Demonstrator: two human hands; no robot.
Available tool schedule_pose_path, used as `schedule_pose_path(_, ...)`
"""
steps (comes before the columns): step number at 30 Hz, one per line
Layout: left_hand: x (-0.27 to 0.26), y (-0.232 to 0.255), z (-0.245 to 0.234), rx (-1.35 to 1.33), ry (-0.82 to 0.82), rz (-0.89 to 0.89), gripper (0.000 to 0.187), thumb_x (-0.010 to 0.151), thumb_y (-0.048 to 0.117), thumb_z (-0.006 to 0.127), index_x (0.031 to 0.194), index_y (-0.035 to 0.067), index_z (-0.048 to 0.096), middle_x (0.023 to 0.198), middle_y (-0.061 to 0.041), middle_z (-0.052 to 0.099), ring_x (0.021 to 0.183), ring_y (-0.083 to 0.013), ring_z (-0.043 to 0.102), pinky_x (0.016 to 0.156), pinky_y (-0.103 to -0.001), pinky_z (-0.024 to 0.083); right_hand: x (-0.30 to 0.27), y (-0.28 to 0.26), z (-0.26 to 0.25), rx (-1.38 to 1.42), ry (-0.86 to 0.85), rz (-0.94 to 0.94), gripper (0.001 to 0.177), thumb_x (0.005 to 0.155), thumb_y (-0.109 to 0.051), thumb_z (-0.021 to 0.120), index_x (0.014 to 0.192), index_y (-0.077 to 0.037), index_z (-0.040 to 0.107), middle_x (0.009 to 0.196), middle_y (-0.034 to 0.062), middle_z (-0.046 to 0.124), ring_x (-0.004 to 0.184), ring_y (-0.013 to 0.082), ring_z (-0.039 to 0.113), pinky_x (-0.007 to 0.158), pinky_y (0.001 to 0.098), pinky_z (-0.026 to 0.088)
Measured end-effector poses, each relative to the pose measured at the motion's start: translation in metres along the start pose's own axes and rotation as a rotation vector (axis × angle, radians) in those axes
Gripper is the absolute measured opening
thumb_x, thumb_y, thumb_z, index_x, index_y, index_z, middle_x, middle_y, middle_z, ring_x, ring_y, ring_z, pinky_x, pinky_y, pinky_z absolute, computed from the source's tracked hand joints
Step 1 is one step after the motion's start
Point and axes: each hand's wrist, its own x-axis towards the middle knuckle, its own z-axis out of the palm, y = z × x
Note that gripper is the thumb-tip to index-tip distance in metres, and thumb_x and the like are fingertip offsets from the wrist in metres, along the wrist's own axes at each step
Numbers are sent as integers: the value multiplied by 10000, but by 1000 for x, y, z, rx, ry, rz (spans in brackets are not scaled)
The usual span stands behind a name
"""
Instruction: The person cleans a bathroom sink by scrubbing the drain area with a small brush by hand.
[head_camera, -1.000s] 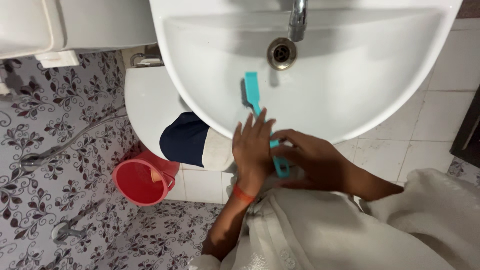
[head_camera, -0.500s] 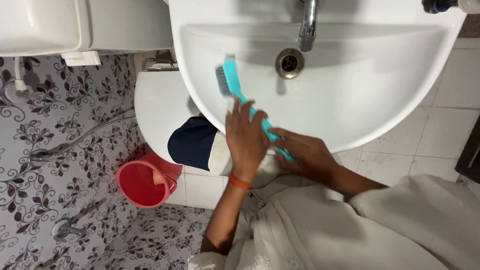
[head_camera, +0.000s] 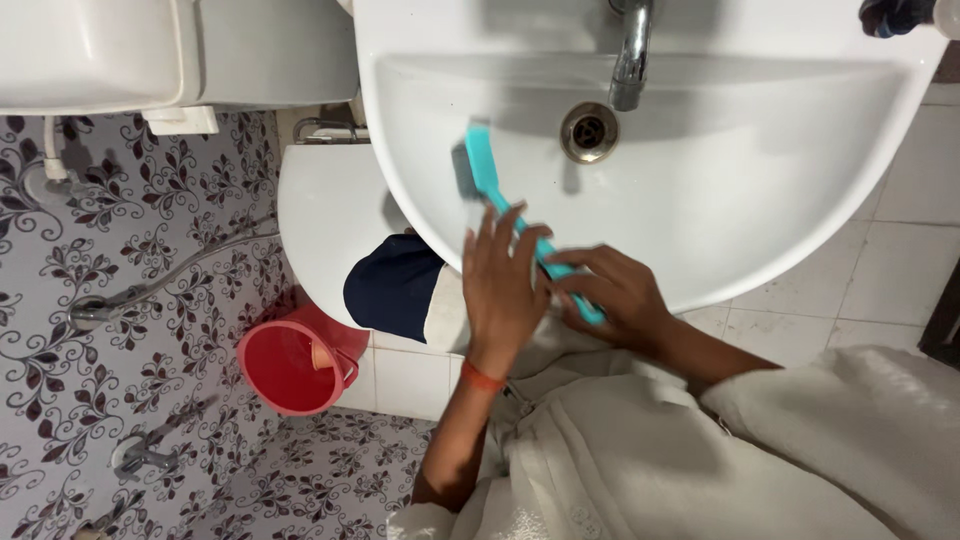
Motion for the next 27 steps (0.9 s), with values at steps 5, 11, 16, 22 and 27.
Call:
schedule_pose_path(5,23,-1,-7,37,139,-29,489,743,91,771,1210,146,636,1467,-133,543,1495,-406,387,1213,-599,283,24,14,10,8,86,-10,160,833,-16,726,990,-19,697,1179,155,718,896,290,703,730,368,579)
schedule_pose_path(11,-12,17,-21,-146,-45,24,453,792,149,805,1202,110,616,1311,-140,562,1465,-412,386,1195,-617,300,-9,10,-13,145,109,63,137,792,-39,569,826,-80,695,992,129,745,691,183,684,589,315,540)
schedule_pose_path(16,6,2,-8,-77,-29,28,482,752,131,789,1197,103,605,1366,-147,563,1481,-406,397,1164,-616,327,9,9,1,-12,34,-48,156,770,-52,580,876,-39,693,1037,159,727,758,236,694,640,337,555)
schedule_pose_path(22,-4,11,-27,-133,-32,-6,507,819,149,790,1279,87,586,1401,-160,549,1473,-429,374,1148,-605,364,18,9,-13,98,85,-110,116,734,-33,568,813,-44,653,984,115,726,738,241,660,627,366,520)
schedule_pose_path(27,-13,8,-16,-160,-83,52,617,719,145,785,1295,103,569,1437,-158,525,1479,-436,363,1121,-612,348,13,5,-5,57,74,-122,93,707,-63,582,761,-64,657,919,136,719,683,233,635,583,359,497)
